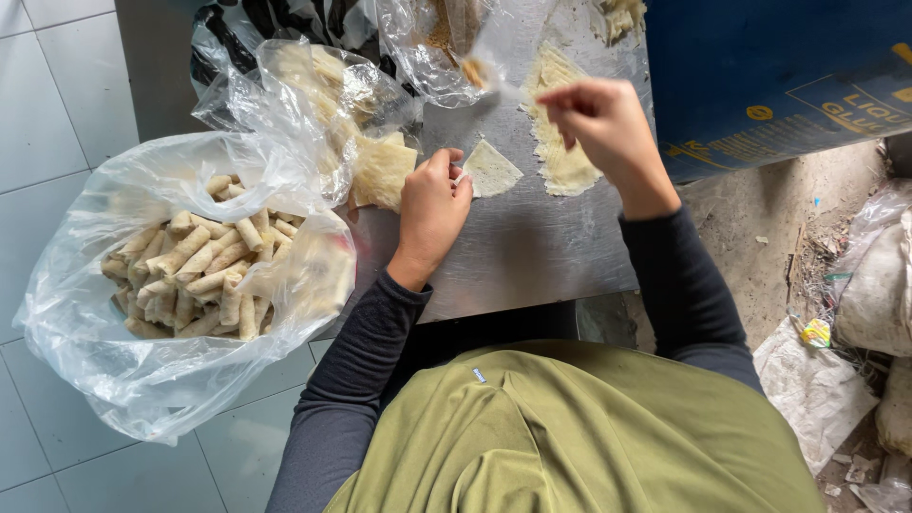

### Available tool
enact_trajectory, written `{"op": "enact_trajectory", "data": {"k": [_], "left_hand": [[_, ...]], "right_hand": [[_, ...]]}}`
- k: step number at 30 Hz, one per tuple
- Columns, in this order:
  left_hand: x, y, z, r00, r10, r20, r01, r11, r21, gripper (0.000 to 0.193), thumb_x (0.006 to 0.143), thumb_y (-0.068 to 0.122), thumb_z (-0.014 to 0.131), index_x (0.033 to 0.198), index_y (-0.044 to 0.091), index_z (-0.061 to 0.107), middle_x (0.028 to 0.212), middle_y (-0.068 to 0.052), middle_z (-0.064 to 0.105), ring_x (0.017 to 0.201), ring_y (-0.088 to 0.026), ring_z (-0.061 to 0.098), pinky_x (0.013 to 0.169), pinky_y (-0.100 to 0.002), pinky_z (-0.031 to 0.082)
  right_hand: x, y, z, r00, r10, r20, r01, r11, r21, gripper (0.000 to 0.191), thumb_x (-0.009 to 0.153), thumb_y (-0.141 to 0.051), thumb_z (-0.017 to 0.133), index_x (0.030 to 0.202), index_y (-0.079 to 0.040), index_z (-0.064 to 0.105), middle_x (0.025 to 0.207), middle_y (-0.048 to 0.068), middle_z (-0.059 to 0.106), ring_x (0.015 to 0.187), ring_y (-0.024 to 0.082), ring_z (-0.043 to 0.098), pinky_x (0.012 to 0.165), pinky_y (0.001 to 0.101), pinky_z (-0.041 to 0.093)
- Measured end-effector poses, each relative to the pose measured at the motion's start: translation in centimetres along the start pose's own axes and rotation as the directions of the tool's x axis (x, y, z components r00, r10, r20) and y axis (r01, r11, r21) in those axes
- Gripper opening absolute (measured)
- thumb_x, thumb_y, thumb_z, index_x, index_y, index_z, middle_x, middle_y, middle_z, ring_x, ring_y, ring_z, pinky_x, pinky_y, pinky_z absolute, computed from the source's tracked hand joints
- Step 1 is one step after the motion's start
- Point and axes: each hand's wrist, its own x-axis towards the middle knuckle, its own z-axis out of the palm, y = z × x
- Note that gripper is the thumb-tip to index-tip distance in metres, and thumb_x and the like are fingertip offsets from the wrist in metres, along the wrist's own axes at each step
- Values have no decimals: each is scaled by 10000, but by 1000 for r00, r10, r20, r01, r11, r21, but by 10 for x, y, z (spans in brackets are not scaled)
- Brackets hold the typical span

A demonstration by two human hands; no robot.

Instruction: The person peels thin wrapper sheets from a block of spring roll pastry on a metal table, places a scoop of brown filling onto a wrapper, and rolls it up by hand, adding the finished roll to a plastic bag of completed rolls.

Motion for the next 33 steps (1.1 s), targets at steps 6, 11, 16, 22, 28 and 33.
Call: {"op": "enact_trajectory", "data": {"k": [6, 11, 16, 22, 28, 33], "left_hand": [[2, -2, 0, 1000, -17, 7, 17, 1000, -10, 291, 871, 58, 713, 1148, -28, 689, 882, -120, 755, 721, -184, 756, 672, -312, 604], [4, -2, 1, 1000, -22, 1, 22, 999, -35, 275, 883, 57, 698, 1145, -26, 692, 878, -114, 765, 724, -169, 767, 669, -299, 609], [3, -1, 0, 1000, -10, 6, 10, 1000, -17, 262, 902, 52, 667, 1151, -28, 693, 887, -123, 773, 745, -175, 779, 674, -299, 614], [3, 0, 0, 1000, -9, -10, 9, 1000, -16, 238, 926, 60, 633, 1138, -25, 700, 883, -144, 775, 762, -202, 787, 685, -318, 617], [3, -2, 1, 1000, 20, -22, -20, 1000, -1, 241, 960, 47, 586, 1164, -4, 704, 899, -180, 771, 805, -249, 788, 714, -352, 612], [0, 2, 2, 1000, 11, -16, -12, 998, -57, 280, 921, 17, 578, 1177, 3, 688, 922, -173, 780, 805, -252, 789, 719, -352, 614]], "right_hand": [[-63, 8, 12, 983, 179, 32, -178, 983, -37, 146, 974, -22, 692, 1088, -49, 779, 857, 15, 733, 679, 52, 601, 568, 215, 488], [-88, 20, 26, 973, -228, -33, 198, 901, -385, 169, 984, 14, 703, 1116, -67, 769, 950, 75, 691, 825, 141, 653, 696, 262, 523], [-93, 25, 27, 812, -555, 178, 474, 451, -756, 354, 928, 34, 713, 1258, -90, 753, 982, 57, 629, 884, 191, 634, 727, 291, 561], [-101, 22, 10, 690, -634, 349, 541, 132, -831, 354, 946, -16, 736, 1288, -104, 725, 1056, 37, 608, 953, 172, 652, 791, 292, 589], [-107, 20, -7, 717, -609, 339, 494, 100, -864, 357, 940, 12, 724, 1276, -106, 739, 1055, 47, 621, 958, 168, 648, 768, 282, 581], [-71, 19, 17, 834, -538, -121, 355, 691, -629, 133, 1034, 5, 724, 1162, -33, 717, 950, 76, 635, 767, 131, 588, 645, 261, 479]]}}
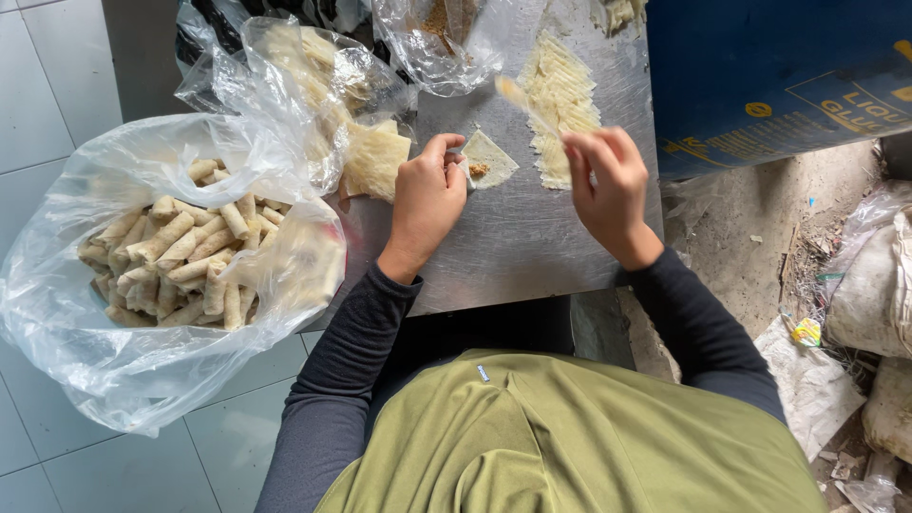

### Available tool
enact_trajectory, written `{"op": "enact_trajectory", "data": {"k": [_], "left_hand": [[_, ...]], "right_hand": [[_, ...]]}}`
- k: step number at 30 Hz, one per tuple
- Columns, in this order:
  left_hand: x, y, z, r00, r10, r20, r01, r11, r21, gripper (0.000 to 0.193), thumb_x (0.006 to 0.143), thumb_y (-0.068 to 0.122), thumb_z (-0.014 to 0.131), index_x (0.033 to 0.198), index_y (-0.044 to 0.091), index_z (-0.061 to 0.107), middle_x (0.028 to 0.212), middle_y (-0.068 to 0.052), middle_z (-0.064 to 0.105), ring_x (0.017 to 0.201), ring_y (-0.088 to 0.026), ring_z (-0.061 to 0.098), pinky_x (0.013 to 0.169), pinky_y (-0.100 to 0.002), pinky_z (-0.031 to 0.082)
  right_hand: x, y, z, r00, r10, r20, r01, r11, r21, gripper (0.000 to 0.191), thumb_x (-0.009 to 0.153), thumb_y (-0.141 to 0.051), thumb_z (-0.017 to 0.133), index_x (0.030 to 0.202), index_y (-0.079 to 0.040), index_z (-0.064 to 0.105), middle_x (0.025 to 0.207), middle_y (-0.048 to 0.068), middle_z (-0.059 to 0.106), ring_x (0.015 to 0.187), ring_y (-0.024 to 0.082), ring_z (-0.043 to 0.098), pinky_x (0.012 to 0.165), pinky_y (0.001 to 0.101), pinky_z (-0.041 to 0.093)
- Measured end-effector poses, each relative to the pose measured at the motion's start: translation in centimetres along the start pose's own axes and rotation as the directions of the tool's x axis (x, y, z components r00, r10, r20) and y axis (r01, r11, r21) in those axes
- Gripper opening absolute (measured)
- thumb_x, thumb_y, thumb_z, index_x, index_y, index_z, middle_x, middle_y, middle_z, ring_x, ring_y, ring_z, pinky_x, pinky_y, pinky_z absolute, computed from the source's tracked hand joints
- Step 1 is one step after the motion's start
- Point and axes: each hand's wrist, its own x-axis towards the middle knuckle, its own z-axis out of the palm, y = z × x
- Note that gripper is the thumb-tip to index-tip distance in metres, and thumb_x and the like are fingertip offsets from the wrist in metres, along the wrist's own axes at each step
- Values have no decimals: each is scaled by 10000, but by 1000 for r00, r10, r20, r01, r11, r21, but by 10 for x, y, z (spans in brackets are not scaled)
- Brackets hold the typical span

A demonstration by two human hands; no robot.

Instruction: The person peels thin wrapper sheets from a block of spring roll pastry on a metal table, places a scoop of brown filling onto a wrapper, and rolls it up by hand, adding the finished roll to a plastic bag of completed rolls.

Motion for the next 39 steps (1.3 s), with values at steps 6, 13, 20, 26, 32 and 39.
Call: {"op": "enact_trajectory", "data": {"k": [6, 13, 20, 26, 32, 39], "left_hand": [[-2, 8, -2, 999, -2, 41, 4, 999, -44, 294, 897, 30, 617, 1184, 21, 683, 950, -145, 790, 827, -223, 805, 735, -325, 627], [-6, 10, 2, 993, 117, 18, -118, 966, 231, 182, 891, 147, 738, 1067, 110, 714, 936, -62, 775, 845, -264, 749, 701, -383, 570], [-8, 2, 8, 954, 298, 27, -285, 878, 385, 53, 888, 169, 749, 923, 136, 725, 950, -24, 742, 850, -256, 715, 704, -386, 555], [-8, 4, 2, 917, 384, 105, -392, 826, 404, 132, 847, 182, 767, 948, 111, 721, 969, -38, 734, 862, -261, 712, 729, -388, 550], [-8, 1, -3, 888, 405, 218, -460, 777, 430, 114, 855, 130, 732, 954, 97, 686, 871, -60, 711, 819, -264, 702, 777, -397, 497], [-5, -6, 0, 855, 486, 180, -507, 714, 482, 70, 884, 46, 649, 917, 108, 656, 886, -49, 722, 830, -234, 700, 846, -374, 488]], "right_hand": [[87, -11, 66, 991, 105, -88, -80, 964, 255, 66, 1030, 5, 728, 1084, -20, 698, 965, 69, 657, 761, 147, 627, 663, 277, 507], [70, -36, 54, 980, 201, 10, -200, 967, 160, 200, 994, -6, 712, 1185, -25, 655, 1087, 126, 626, 987, 262, 634, 828, 365, 526], [7, -61, 41, 940, 330, 91, -313, 936, -158, 175, 890, -118, 752, 1010, -44, 649, 1009, 137, 599, 981, 345, 592, 825, 435, 473], [1, -61, 54, 931, 352, 95, -350, 936, -39, 100, 969, -76, 701, 1005, -48, 612, 1007, 124, 613, 950, 320, 609, 832, 425, 492], [1, -71, 61, 947, 301, 109, -317, 931, 183, 202, 930, -41, 707, 1102, -10, 605, 1011, 133, 647, 873, 300, 636, 778, 423, 516], [4, -70, 56, 988, 123, 92, -137, 978, 159, 200, 901, -18, 728, 1098, -22, 691, 1079, 141, 660, 984, 343, 643, 852, 425, 534]]}}
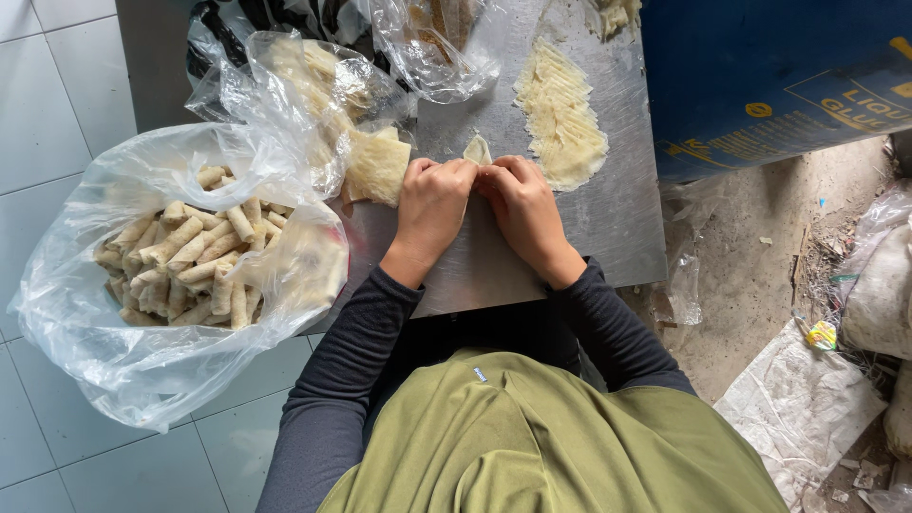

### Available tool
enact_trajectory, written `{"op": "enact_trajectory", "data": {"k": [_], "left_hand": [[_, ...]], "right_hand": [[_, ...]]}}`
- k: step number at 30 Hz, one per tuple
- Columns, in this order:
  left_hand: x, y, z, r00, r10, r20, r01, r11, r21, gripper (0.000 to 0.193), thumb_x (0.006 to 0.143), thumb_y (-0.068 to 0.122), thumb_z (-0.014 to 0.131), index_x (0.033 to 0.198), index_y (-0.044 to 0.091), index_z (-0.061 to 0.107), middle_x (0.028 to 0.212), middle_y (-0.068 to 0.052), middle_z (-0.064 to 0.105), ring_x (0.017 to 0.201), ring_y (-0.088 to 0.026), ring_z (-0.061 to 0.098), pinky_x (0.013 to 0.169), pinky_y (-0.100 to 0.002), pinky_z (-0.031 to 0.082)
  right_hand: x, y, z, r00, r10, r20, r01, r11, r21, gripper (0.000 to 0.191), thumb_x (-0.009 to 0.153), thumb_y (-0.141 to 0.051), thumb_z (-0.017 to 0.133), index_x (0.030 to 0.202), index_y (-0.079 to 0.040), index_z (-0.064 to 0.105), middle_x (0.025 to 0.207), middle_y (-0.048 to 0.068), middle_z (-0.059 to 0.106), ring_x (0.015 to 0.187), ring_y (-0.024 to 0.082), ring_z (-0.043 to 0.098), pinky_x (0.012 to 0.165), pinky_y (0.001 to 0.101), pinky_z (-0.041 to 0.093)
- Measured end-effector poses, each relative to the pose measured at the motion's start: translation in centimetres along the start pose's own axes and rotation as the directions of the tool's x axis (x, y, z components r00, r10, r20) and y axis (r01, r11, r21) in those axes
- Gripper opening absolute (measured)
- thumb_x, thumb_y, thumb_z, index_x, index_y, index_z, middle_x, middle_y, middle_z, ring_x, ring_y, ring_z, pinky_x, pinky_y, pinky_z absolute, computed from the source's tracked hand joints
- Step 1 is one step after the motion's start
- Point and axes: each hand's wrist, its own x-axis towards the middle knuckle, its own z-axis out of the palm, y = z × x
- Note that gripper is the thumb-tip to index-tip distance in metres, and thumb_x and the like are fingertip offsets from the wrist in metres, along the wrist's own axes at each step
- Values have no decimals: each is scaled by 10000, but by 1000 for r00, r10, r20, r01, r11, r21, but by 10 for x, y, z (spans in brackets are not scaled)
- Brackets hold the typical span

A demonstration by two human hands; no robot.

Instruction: The person peels thin wrapper sheets from a block of spring roll pastry on a metal table, places a scoop of brown filling onto a wrapper, and rolls it up by hand, adding the finished roll to a plastic bag of completed rolls.

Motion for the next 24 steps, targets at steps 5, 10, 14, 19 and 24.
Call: {"op": "enact_trajectory", "data": {"k": [5, 10, 14, 19, 24], "left_hand": [[5, -2, 5, 995, -96, -3, 95, 993, -75, 63, 955, 145, 669, 912, 99, 666, 811, -73, 722, 738, -273, 684, 779, -380, 479], [16, -8, 17, 978, -190, 92, 184, 980, 70, 50, 933, 147, 665, 961, 110, 683, 781, -96, 722, 743, -305, 707, 770, -420, 504], [36, -20, 30, 945, -295, 140, 274, 949, 154, 42, 892, 112, 659, 918, 121, 691, 862, -112, 723, 812, -324, 718, 756, -464, 521], [25, -23, 31, 979, -164, 118, 143, 976, 162, 92, 878, 62, 644, 919, 114, 709, 903, -98, 695, 849, -290, 708, 807, -432, 497], [1, -12, 25, 1000, 1, -22, 3, 986, 166, 34, 843, 105, 680, 870, 122, 692, 884, -35, 639, 876, -224, 664, 814, -390, 437]], "right_hand": [[4, 12, 0, 997, 3, 78, -3, 1000, -8, 169, 912, -33, 747, 1081, -32, 729, 1043, 134, 659, 970, 339, 649, 845, 416, 537], [43, 39, 0, 941, 90, 326, -79, 996, -48, 62, 888, -38, 748, 941, -62, 771, 887, 128, 731, 834, 320, 719, 733, 389, 562], [84, 51, 3, 846, 147, 512, -114, 989, -94, 172, 723, -130, 863, 793, -32, 740, 764, 148, 722, 706, 333, 712, 636, 406, 540], [72, 48, -3, 893, -38, 448, -33, 988, 150, 71, 793, -4, 722, 854, -34, 702, 844, 105, 728, 798, 273, 745, 697, 364, 577], [28, 44, -10, 960, -165, 228, 161, 986, 33, 112, 854, -49, 744, 951, -32, 689, 948, 134, 646, 907, 343, 642, 794, 414, 529]]}}
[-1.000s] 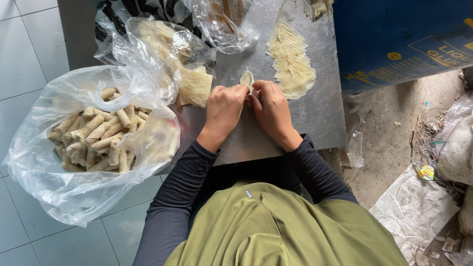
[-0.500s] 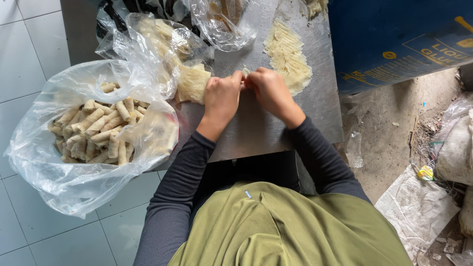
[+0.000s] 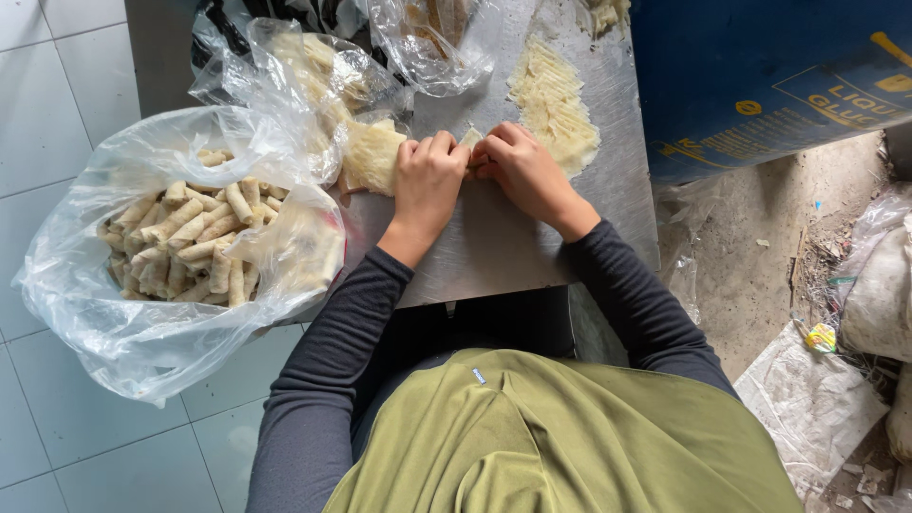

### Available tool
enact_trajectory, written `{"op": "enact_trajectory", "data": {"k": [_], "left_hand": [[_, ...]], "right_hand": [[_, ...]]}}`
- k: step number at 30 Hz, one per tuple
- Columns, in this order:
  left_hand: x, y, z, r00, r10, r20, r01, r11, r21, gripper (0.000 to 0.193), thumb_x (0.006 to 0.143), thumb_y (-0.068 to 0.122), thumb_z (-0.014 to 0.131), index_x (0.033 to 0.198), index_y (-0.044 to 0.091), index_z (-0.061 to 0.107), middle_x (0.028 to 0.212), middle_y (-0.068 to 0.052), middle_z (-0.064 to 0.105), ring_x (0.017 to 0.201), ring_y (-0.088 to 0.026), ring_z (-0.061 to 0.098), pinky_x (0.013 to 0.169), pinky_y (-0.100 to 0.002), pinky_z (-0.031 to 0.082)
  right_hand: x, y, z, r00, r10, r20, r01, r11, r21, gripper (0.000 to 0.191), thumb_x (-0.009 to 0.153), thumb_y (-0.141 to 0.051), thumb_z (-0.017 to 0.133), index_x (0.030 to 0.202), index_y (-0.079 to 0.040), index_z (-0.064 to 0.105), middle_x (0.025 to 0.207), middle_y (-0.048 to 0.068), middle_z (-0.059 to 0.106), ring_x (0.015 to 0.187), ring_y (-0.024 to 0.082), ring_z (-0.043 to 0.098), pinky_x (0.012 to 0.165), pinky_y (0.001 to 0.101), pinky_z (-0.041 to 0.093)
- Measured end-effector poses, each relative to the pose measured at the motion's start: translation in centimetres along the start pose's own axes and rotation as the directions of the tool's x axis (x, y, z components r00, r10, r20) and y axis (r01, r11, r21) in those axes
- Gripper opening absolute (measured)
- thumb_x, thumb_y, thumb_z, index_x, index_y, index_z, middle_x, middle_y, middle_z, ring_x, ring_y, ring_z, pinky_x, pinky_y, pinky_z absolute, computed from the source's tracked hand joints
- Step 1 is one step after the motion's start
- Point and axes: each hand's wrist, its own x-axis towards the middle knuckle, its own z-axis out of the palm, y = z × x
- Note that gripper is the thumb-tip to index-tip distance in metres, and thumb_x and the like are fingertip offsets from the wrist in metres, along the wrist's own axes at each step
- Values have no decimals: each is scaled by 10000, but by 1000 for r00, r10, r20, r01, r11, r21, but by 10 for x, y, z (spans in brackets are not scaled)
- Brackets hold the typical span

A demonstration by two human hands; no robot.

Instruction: The person peels thin wrapper sheets from a block of spring roll pastry on a metal table, places a scoop of brown filling onto a wrapper, and rolls it up by hand, adding the finished roll to a plastic bag of completed rolls.

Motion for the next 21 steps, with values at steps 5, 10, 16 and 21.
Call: {"op": "enact_trajectory", "data": {"k": [5, 10, 16, 21], "left_hand": [[4, 6, -2, 995, -84, -55, 83, 996, -22, 73, 906, 175, 729, 893, 112, 694, 926, -55, 627, 882, -256, 642, 817, -411, 447], [21, 9, 0, 940, -333, 71, 339, 936, -98, 138, 873, 240, 758, 878, 110, 711, 928, -78, 632, 891, -283, 661, 801, -439, 459], [31, 1, 8, 955, -269, 122, 275, 961, -29, 89, 877, 197, 747, 852, 120, 710, 940, -72, 625, 899, -267, 658, 794, -434, 468], [11, -1, 9, 991, -131, 5, 131, 987, -95, 75, 863, 164, 736, 850, 101, 699, 977, -55, 616, 901, -255, 634, 798, -426, 467]], "right_hand": [[-4, -4, 17, 988, 72, -133, -75, 997, -23, 43, 953, -59, 706, 967, -43, 669, 1011, 121, 622, 980, 341, 615, 857, 420, 518], [9, -2, 21, 936, 327, -134, -335, 942, -39, 135, 853, -128, 782, 861, -48, 674, 952, 141, 593, 954, 354, 578, 808, 443, 481], [14, 3, 12, 964, 257, -74, -260, 965, -35, 176, 876, -174, 830, 913, -83, 684, 1021, 132, 574, 1006, 339, 550, 861, 436, 457], [-1, 2, 13, 984, 78, -160, -105, 981, -163, 148, 880, -125, 806, 970, -104, 690, 1115, 112, 547, 1068, 320, 523, 930, 432, 434]]}}
